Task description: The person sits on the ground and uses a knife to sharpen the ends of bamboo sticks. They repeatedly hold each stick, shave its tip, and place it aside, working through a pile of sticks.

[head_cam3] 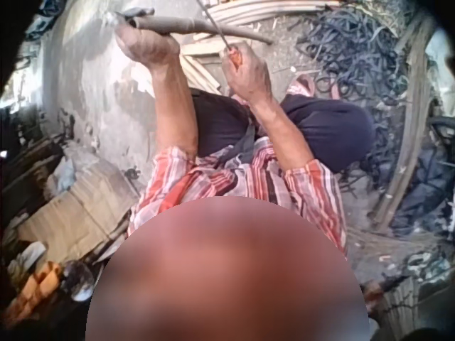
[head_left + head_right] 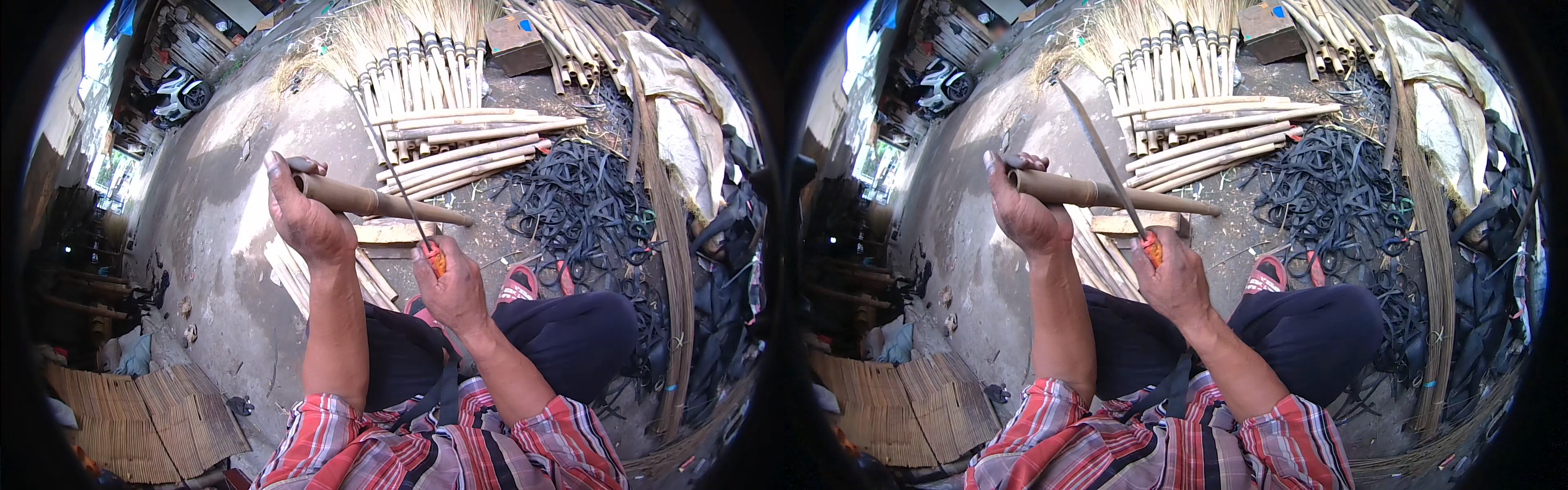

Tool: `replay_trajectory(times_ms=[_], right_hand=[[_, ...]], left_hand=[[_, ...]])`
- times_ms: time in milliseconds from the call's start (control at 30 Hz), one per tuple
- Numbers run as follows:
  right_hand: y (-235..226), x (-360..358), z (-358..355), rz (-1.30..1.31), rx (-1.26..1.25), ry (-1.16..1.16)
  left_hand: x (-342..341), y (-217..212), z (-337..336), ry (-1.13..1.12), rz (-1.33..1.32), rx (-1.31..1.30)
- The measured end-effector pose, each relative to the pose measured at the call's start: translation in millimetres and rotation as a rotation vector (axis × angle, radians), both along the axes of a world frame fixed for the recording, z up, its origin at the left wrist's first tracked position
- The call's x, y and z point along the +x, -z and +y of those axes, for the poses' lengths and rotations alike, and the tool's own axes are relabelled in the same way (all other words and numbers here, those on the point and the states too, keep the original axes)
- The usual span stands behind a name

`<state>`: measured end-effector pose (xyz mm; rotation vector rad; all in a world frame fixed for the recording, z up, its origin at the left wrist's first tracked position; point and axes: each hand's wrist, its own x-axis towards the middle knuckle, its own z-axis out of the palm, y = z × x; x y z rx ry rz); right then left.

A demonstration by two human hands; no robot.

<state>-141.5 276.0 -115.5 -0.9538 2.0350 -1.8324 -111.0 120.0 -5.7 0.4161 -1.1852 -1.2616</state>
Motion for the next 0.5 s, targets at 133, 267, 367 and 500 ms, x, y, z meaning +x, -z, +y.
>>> replay_trajectory(times_ms=[133, 267, 367, 500], right_hand=[[-12.7, 27.8, -7.4, 0.038, -0.182, -0.113], [-11.9, 29.2, -11.6, -0.071, 0.026, -0.073], [-15.6, 31.5, -9.4, -0.045, -0.001, -0.139], [-23.2, 27.6, -11.3, 0.169, -0.232, -0.148]], left_hand=[[11.5, 9.7, 25.3, -0.063, -0.044, 0.007], [18.9, 13.4, 23.7, -0.018, 0.003, -0.048], [22.3, 11.4, 20.0, -0.079, -0.027, -0.06], [22.4, 10.7, 24.5, -0.111, -0.028, 0.133]])
